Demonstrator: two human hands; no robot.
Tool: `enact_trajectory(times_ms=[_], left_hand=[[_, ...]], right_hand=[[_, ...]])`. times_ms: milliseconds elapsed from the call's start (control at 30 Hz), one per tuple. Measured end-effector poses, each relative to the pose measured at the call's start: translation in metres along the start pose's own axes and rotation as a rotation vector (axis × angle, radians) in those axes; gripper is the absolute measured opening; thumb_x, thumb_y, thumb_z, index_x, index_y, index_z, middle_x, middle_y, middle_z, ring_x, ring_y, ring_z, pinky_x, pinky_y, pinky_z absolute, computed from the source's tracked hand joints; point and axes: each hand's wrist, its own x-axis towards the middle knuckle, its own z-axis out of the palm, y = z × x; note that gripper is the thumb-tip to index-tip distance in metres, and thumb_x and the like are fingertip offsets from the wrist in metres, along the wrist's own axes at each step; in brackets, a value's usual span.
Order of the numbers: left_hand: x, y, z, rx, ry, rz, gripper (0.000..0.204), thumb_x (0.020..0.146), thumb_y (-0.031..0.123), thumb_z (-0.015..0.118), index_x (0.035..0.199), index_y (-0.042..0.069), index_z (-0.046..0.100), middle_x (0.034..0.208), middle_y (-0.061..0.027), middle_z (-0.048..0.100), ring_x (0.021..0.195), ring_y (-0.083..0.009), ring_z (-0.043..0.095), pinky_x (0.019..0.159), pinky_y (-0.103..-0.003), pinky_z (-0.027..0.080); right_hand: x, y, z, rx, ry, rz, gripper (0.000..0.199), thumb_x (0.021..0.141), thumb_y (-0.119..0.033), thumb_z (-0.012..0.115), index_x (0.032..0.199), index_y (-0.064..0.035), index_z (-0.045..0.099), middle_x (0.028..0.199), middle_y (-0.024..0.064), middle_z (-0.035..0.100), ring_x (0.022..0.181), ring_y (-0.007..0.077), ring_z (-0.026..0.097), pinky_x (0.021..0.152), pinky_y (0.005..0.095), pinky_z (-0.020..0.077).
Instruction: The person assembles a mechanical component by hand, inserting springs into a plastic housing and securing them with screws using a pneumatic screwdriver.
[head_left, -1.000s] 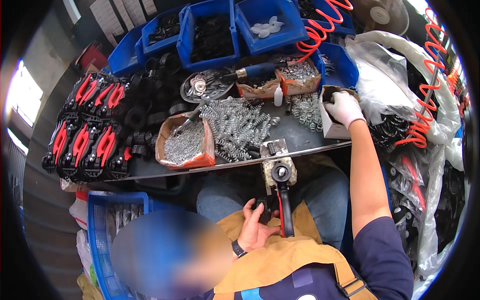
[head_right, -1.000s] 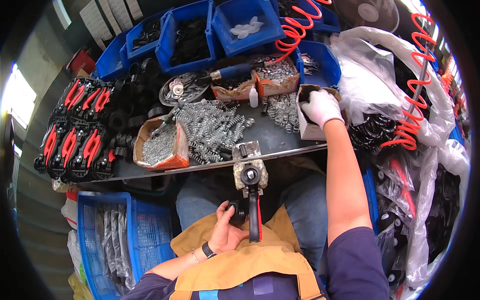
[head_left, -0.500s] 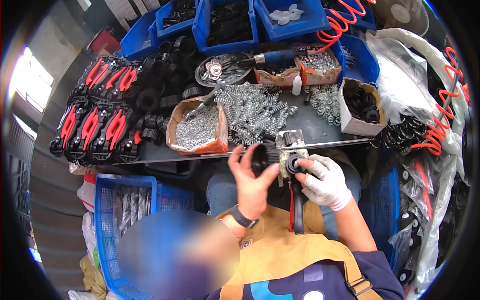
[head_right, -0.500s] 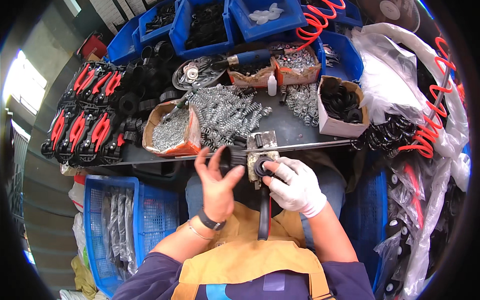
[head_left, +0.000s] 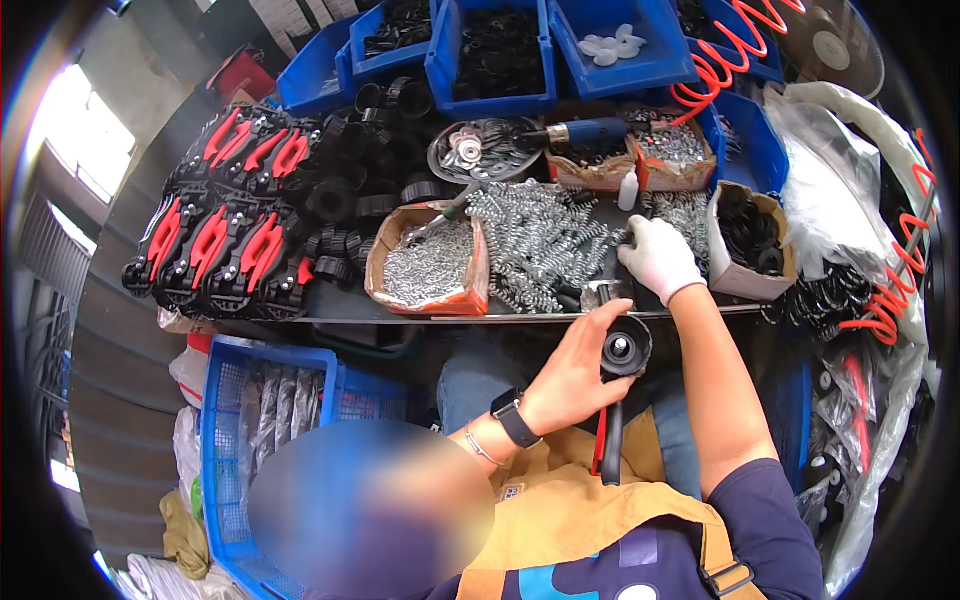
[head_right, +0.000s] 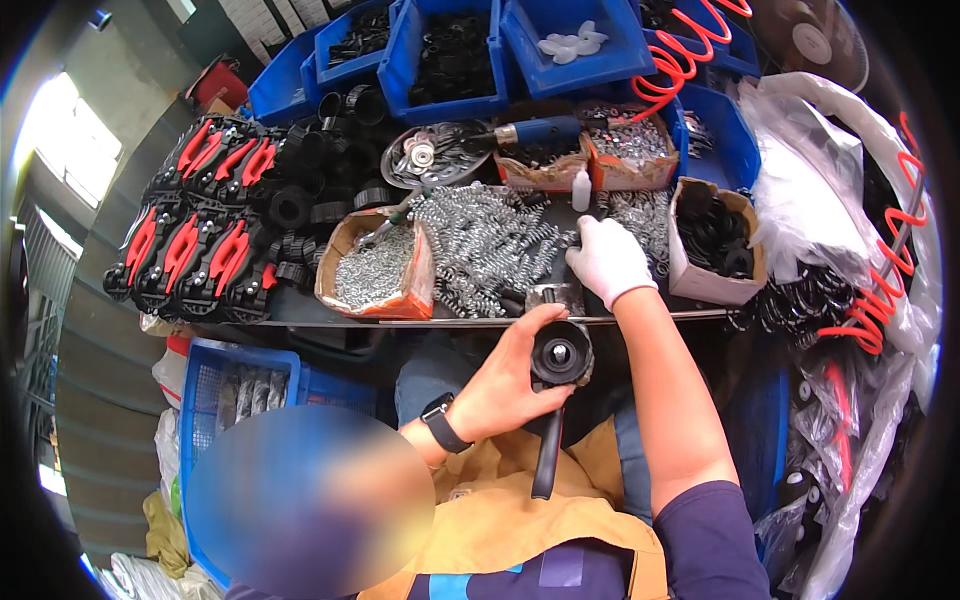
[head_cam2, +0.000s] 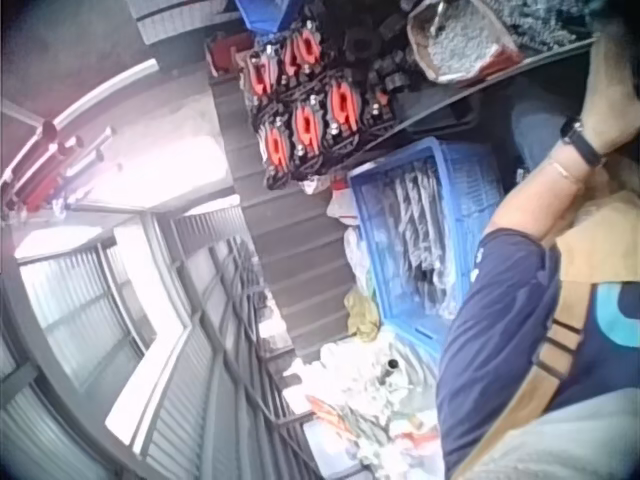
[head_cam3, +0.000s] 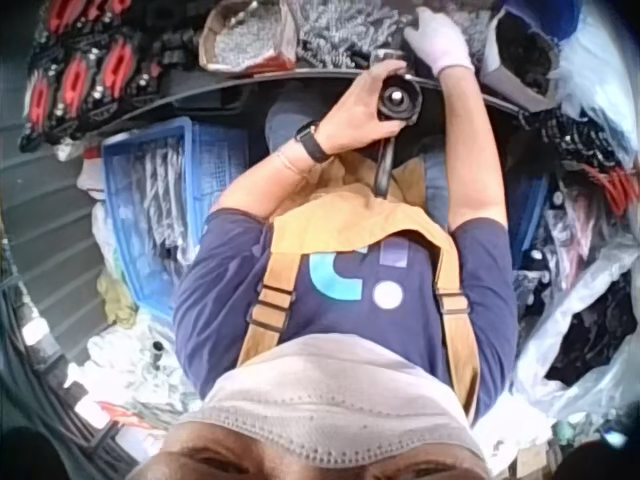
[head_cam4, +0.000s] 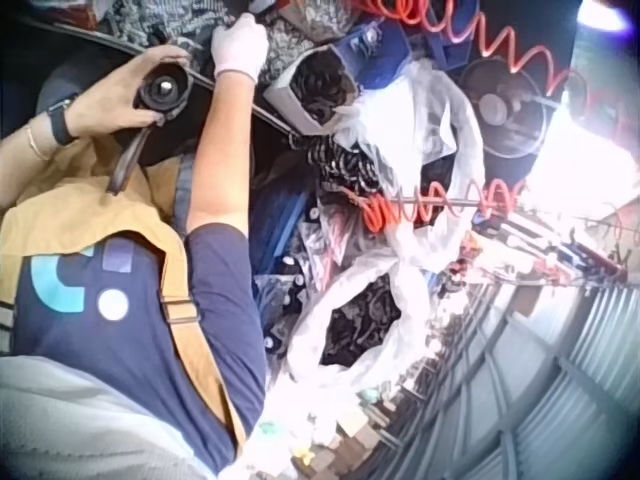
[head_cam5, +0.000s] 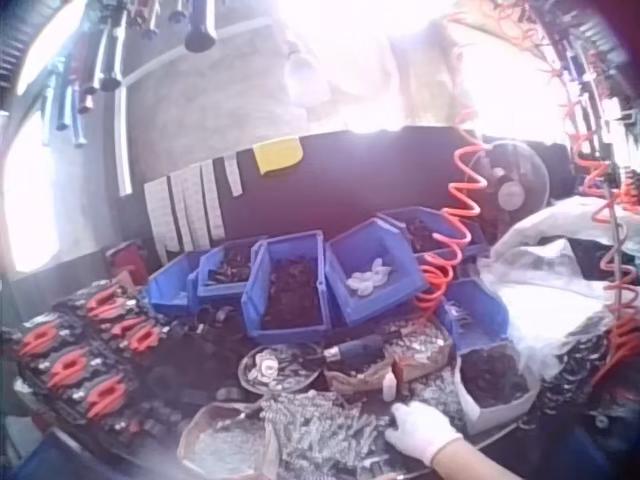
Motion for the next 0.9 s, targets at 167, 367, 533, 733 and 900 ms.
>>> enact_trajectory(times_ms=[167,367,533,733,900], left_hand=[[0.000,0.004,-0.020,-0.160,0.255,-0.028,0.082,0.078,0.019,0.081,0.144,0.005,0.033,0.145,-0.0136,0.037,0.132,-0.0270,0.041,0.106,-0.040,0.039],[0.065,0.002,-0.083,-0.331,0.337,-0.055,0.042,0.087,0.005,0.069,0.125,0.004,0.051,0.119,-0.0068,0.055,0.112,-0.0143,0.052,0.094,-0.030,0.044],[0.143,-0.009,-0.128,-0.121,0.404,-0.039,0.032,0.086,0.007,0.068,0.116,0.001,0.058,0.110,-0.0063,0.060,0.100,-0.0139,0.057,0.090,-0.028,0.045],[0.256,-0.073,-0.185,0.231,1.011,-0.082,0.031,0.077,0.000,0.066,0.108,0.000,0.067,0.106,-0.0142,0.065,0.094,-0.0225,0.062,0.086,-0.031,0.048],[0.316,-0.149,-0.226,0.660,0.548,0.006,0.018,0.078,0.012,0.066,0.090,0.004,0.075,0.093,-0.0177,0.072,0.088,-0.0331,0.070,0.083,-0.039,0.053]], right_hand=[[-0.002,-0.010,-0.004,0.061,0.016,0.011,0.039,0.079,-0.026,0.068,0.107,-0.0010,0.059,0.098,0.0235,0.065,0.093,0.0401,0.065,0.085,0.0478,0.0516],[0.006,-0.010,-0.013,-0.075,0.119,0.076,0.034,0.081,-0.024,0.068,0.105,-0.0022,0.057,0.098,0.0221,0.063,0.092,0.0386,0.065,0.084,0.0466,0.0528],[0.026,0.015,-0.047,-0.153,0.372,0.163,0.032,0.087,-0.029,0.064,0.105,-0.0032,0.058,0.100,0.0212,0.063,0.089,0.0378,0.066,0.080,0.0462,0.0537],[0.052,0.002,-0.001,-0.225,0.404,0.126,0.039,0.076,-0.042,0.076,0.089,-0.0062,0.066,0.096,0.0139,0.065,0.099,0.0336,0.061,0.085,0.0433,0.0499],[0.039,-0.005,-0.006,-0.070,0.455,0.017,0.030,0.075,-0.027,0.076,0.093,-0.0066,0.063,0.094,0.0137,0.064,0.093,0.0335,0.061,0.082,0.0443,0.0496]])
